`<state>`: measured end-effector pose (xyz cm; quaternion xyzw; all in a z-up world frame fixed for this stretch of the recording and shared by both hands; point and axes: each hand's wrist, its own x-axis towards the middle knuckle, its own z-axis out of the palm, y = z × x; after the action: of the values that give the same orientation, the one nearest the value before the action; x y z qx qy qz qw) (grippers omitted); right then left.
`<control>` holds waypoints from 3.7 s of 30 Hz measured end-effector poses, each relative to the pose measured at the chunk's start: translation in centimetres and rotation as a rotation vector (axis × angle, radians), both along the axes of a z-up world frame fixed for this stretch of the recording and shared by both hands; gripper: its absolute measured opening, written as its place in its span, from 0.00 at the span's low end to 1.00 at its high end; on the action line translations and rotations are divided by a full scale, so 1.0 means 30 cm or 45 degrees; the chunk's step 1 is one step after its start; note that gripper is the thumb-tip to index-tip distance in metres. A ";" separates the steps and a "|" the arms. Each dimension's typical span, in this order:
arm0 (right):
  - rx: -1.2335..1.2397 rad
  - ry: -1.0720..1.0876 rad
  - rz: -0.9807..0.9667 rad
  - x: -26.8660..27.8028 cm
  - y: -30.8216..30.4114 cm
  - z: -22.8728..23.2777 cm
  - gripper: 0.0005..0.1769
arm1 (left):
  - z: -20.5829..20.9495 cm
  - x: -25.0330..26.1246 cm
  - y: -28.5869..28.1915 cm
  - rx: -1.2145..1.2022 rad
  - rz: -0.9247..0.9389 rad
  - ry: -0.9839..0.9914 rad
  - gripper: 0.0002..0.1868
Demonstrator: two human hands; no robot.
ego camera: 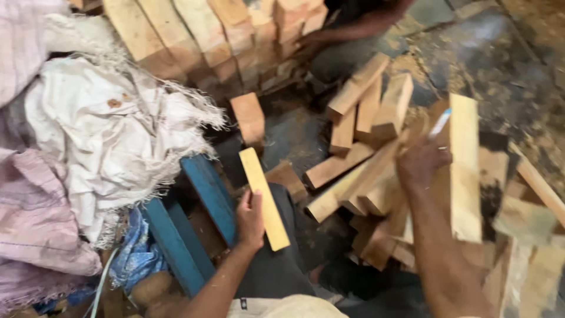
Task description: The person sits on the floor and uses a blue marker to draw lines on a small rectangular piece of wood. They repeatedly pick up the wood, mark it, and place it back down among other pieces of wood.
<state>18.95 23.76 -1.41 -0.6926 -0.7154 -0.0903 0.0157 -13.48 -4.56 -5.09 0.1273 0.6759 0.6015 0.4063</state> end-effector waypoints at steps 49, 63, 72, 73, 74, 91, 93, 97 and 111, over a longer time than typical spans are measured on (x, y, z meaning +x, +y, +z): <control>-0.169 0.956 0.003 -0.084 -0.768 0.011 0.63 | 0.133 0.301 0.012 0.354 -0.577 -0.103 0.19; 0.196 1.136 0.136 -0.016 -0.875 -0.302 0.56 | 0.131 0.524 0.166 0.245 -1.011 -0.006 0.20; -0.272 1.468 0.157 0.130 -0.911 -0.090 0.67 | 0.128 0.544 0.148 0.217 -1.000 0.137 0.23; -0.279 1.542 0.190 0.159 -0.923 -0.075 0.68 | 0.125 0.545 0.149 0.176 -0.996 0.104 0.23; -0.264 1.728 0.102 0.179 -0.916 -0.072 0.59 | 0.122 0.546 0.154 0.136 -0.994 0.070 0.23; -0.164 1.998 0.012 0.095 -0.716 0.016 0.16 | 0.171 0.535 0.164 0.106 -1.076 0.076 0.20; -0.171 1.970 0.016 0.093 -0.717 0.025 0.16 | 0.172 0.536 0.161 0.067 -1.070 0.076 0.20; -0.163 1.995 0.058 0.089 -0.729 0.046 0.15 | 0.180 0.539 0.164 0.083 -1.078 0.089 0.20; -0.123 1.837 0.073 0.088 -0.748 0.081 0.14 | 0.174 0.562 0.154 0.084 -1.033 0.069 0.21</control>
<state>21.57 1.32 1.02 -0.5605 -0.5480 0.4217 0.4557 3.38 0.04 0.12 0.4125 0.5616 0.4101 0.5885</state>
